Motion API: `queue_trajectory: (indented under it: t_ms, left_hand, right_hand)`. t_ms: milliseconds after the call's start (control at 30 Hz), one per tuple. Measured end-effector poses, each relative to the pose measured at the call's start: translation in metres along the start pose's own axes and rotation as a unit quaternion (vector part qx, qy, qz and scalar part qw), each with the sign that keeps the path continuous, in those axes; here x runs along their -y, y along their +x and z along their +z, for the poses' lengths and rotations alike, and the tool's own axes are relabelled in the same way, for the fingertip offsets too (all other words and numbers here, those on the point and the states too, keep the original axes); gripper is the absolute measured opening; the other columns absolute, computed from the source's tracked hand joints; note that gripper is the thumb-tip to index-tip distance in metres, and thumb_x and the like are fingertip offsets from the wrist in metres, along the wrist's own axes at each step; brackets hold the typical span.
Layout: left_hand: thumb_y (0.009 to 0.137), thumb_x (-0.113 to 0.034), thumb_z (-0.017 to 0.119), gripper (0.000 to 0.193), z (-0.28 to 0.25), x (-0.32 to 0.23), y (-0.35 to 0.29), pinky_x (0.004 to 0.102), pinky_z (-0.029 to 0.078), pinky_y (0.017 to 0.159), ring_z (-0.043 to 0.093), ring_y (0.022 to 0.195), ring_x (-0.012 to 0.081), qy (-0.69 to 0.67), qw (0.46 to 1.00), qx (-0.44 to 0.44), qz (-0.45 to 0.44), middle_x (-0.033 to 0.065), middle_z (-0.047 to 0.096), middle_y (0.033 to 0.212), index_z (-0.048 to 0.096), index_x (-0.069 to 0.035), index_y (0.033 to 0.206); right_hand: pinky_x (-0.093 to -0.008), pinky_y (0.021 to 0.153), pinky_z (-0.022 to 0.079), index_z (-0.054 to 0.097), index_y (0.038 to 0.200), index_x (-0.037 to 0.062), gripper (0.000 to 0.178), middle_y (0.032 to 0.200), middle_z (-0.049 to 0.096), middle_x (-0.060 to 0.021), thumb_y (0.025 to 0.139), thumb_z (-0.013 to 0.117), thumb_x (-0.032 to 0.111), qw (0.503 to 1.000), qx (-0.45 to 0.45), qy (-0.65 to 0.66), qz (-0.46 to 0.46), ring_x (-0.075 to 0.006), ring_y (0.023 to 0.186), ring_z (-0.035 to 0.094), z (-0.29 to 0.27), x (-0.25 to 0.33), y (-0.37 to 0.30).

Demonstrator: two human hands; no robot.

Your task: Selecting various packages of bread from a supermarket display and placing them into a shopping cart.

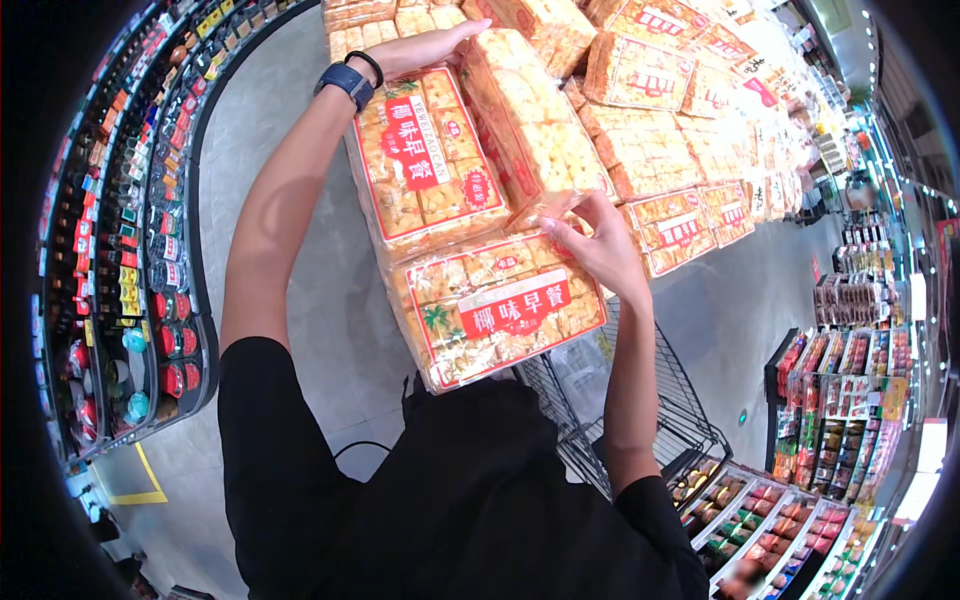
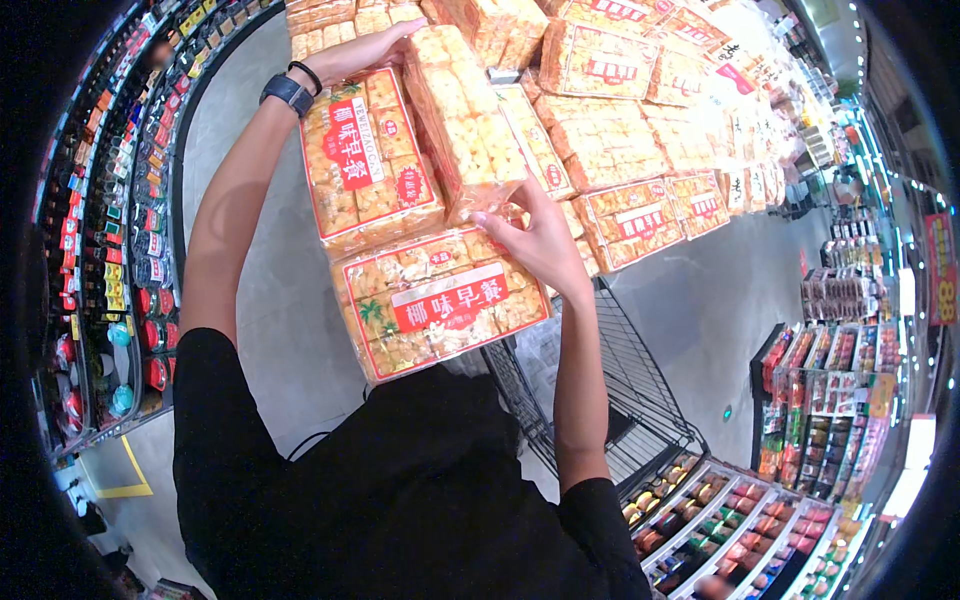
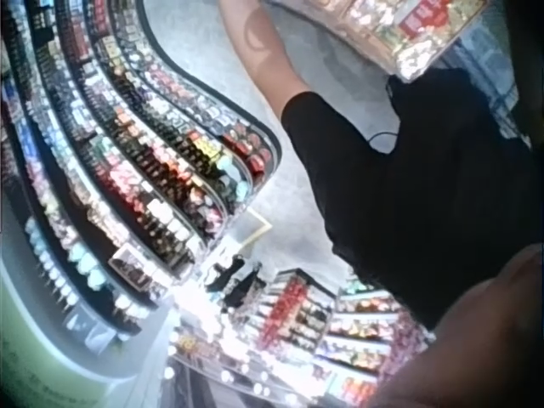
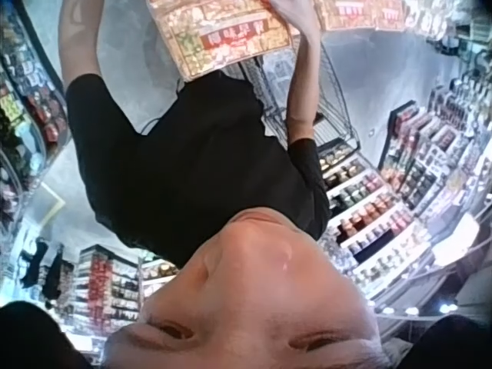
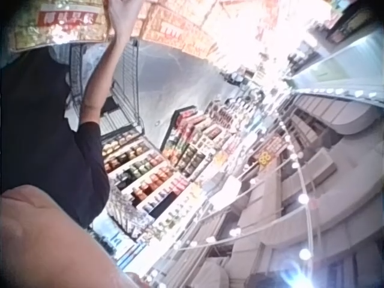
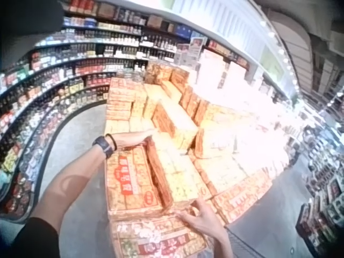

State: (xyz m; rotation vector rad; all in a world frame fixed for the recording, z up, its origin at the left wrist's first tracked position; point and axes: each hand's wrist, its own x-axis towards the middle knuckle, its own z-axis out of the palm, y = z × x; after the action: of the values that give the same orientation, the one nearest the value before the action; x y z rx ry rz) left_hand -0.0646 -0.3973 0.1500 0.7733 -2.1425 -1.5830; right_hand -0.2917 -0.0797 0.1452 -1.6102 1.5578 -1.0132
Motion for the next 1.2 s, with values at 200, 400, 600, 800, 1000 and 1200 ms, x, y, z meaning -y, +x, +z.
queue_trajectory:
  t_ms: [200,400,600,800,1000,1200]
  left_hand:
    - [0.105,-0.067,0.035,0.078,0.016,-0.018,-0.016,0.0313,0.044,0.108,0.061,0.116,0.0138,-0.027,0.998,-0.049,0.016,0.0072,0.064,0.134,0.048,-0.004,0.148]
    - [0.098,-0.077,0.042,0.082,0.009,-0.005,-0.001,0.0269,0.049,0.093,0.061,0.096,0.0123,-0.034,0.989,-0.141,-0.033,0.0043,0.062,0.111,0.06,-0.001,0.122]
    - [0.104,-0.064,0.046,0.07,0.029,-0.023,0.011,0.0302,0.044,0.108,0.062,0.115,0.0148,-0.069,0.993,-0.092,-0.026,0.0039,0.066,0.126,0.057,-0.004,0.138]
    - [0.106,-0.068,0.03,0.087,0.032,-0.031,0.027,0.0341,0.034,0.117,0.048,0.139,0.0241,0.113,0.987,-0.116,-0.018,0.017,0.052,0.15,0.044,0.005,0.152]
    - [0.107,-0.063,0.037,0.078,0.055,-0.054,0.05,0.0342,0.031,0.12,0.043,0.144,0.0206,0.153,0.986,0.001,-0.064,0.0109,0.047,0.158,0.044,-0.002,0.154]
    - [0.103,-0.031,0.063,0.048,0.028,-0.005,0.049,0.0291,0.046,0.103,0.06,0.117,0.0133,0.168,0.983,0.038,-0.064,0.0055,0.066,0.13,0.057,-0.002,0.141]
  right_hand:
    - [-0.0366,0.096,0.053,0.057,0.126,-0.0024,0.046,0.122,0.069,-0.0156,0.093,0.078,0.021,1.0,0.005,0.007,-0.003,-0.0214,0.113,0.066,-0.002,-0.005,-0.006]
    - [-0.0399,0.103,0.049,0.051,0.143,-0.0005,0.065,0.139,0.06,-0.0236,0.093,0.076,0.031,0.994,-0.096,-0.053,-0.029,-0.0333,0.128,0.06,-0.008,-0.024,-0.051]
    - [-0.0441,0.111,0.044,0.043,0.148,-0.0039,0.082,0.141,0.056,-0.0284,0.088,0.08,0.038,0.98,-0.163,-0.057,-0.094,-0.0392,0.135,0.054,-0.004,0.001,-0.053]
    - [-0.0431,0.109,0.047,0.044,0.148,-0.0017,0.086,0.142,0.056,-0.0265,0.083,0.084,0.036,0.97,-0.191,-0.071,-0.131,-0.0382,0.132,0.057,0.003,0.027,-0.001]
    - [-0.0405,0.093,0.056,0.056,0.135,0.0008,0.06,0.122,0.066,-0.0179,0.09,0.08,0.033,0.964,-0.208,0.148,-0.077,-0.0274,0.107,0.068,-0.035,-0.036,0.033]
    - [-0.0259,0.064,0.055,0.055,0.091,0.0077,0.037,0.079,0.06,-0.0011,0.095,0.075,0.039,0.894,-0.089,0.423,0.12,-0.0089,0.075,0.06,-0.013,-0.092,0.048]
